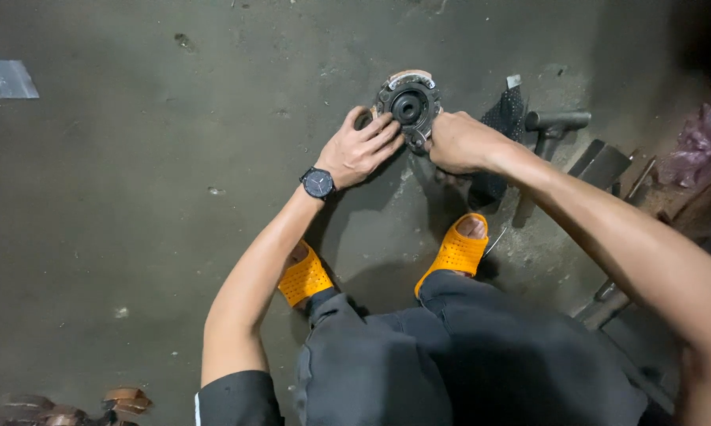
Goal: The person sits on the floor and cleans a circular mechanical part using a black cloth. They wipe the part thoroughly, then use a pair of pliers to adjust a ring on the component while continuing to wipe it down.
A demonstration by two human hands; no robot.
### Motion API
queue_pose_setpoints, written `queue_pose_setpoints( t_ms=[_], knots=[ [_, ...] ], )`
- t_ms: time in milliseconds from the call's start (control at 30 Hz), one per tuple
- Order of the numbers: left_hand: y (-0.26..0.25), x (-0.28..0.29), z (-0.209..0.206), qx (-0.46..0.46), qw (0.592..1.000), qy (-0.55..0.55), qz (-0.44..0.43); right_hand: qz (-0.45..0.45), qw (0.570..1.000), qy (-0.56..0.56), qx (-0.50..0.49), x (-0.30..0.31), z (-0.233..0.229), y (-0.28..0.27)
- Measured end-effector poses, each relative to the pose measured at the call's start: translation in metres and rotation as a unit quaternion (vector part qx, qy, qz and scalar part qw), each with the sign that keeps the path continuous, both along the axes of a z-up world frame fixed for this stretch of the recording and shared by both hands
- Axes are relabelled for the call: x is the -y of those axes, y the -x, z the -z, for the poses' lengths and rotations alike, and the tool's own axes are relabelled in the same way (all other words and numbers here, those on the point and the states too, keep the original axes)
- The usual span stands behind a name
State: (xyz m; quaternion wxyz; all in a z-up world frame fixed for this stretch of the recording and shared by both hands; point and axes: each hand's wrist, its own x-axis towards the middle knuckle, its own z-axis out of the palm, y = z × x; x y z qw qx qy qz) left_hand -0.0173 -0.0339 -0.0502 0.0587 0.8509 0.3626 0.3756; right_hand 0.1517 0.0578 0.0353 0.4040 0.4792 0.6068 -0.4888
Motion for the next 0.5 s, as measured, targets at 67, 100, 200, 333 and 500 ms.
queue_pose_setpoints(
  t_ms=[67,100,200,333,500],
  knots=[
    [-0.001,-0.001,0.003,-0.008,1.0,-0.005,0.0,0.0,1.0,-0.004,-0.009,0.002,-0.003,0.001],
    [-0.001,-0.001,0.004,-0.011,1.0,-0.01,0.003,-0.005,1.0,-0.007,-0.01,0.001,-0.006,0.004],
    [-0.002,0.001,0.01,-0.018,1.0,-0.011,0.014,-0.007,1.0,0.0,-0.009,0.0,-0.015,0.008],
    [-0.002,0.0,0.013,-0.026,0.999,-0.011,0.031,0.002,1.0,0.011,-0.023,0.001,-0.006,0.003],
    [-0.004,0.001,0.017,-0.032,0.999,-0.019,0.028,0.015,1.0,0.012,-0.024,0.003,-0.005,-0.002]
  ],
)
